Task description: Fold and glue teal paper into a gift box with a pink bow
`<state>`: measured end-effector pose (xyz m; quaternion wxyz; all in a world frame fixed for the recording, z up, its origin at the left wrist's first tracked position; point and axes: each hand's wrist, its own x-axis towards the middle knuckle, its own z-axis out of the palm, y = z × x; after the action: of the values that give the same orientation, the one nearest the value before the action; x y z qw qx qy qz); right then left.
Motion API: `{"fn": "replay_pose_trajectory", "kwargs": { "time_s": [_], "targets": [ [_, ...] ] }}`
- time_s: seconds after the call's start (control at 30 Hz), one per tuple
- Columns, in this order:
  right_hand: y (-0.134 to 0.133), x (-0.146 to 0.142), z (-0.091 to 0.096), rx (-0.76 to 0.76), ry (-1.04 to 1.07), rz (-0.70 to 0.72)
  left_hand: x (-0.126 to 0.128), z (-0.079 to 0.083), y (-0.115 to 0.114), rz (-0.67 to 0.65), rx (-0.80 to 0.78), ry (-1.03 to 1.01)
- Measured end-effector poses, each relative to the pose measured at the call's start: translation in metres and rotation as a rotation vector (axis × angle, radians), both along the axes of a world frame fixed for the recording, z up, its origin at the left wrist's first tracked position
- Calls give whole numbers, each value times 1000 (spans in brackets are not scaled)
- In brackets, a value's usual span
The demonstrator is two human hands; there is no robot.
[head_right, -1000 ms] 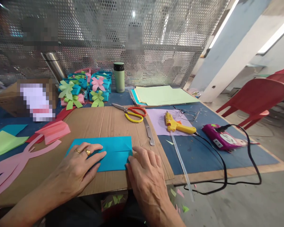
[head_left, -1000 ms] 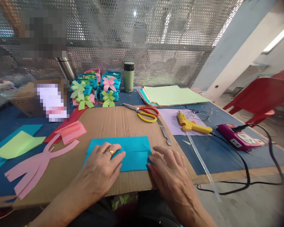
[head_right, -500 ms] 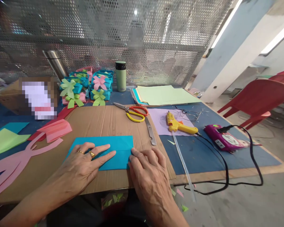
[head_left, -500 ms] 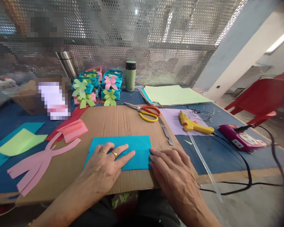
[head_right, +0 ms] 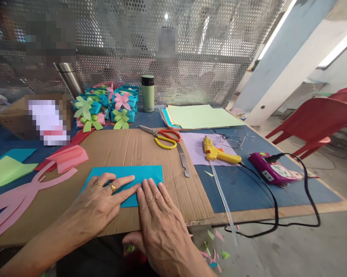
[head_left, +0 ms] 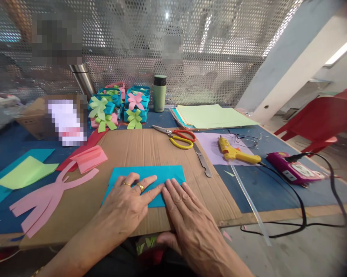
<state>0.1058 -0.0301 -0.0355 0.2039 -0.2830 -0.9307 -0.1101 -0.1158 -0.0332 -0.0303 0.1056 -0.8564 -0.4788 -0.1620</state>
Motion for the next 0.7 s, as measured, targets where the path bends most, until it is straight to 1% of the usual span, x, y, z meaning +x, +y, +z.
{"fn": "replay_pose_trajectory", "kwargs": {
  "time_s": [0.2, 0.33, 0.4, 0.43, 0.57, 0.7],
  "targets": [
    [-2, 2, -2, 3, -19, -30, 1, -1, -2, 22, -4, -16],
    [-1, 3, -9, 49, -56, -13, 10, 0, -13, 113, 5, 31],
    [3, 5, -16, 89, -69, 6, 17, 1, -21, 163, -12, 28],
    [5, 6, -19, 113, -70, 12, 21, 1, -24, 190, -47, 27],
    [15, 7, -31, 188, -87, 33, 28, -7, -36, 246, -32, 12],
    [19, 6, -32, 228, -70, 50, 22, -17, -42, 245, -1, 29]
  ]
}}
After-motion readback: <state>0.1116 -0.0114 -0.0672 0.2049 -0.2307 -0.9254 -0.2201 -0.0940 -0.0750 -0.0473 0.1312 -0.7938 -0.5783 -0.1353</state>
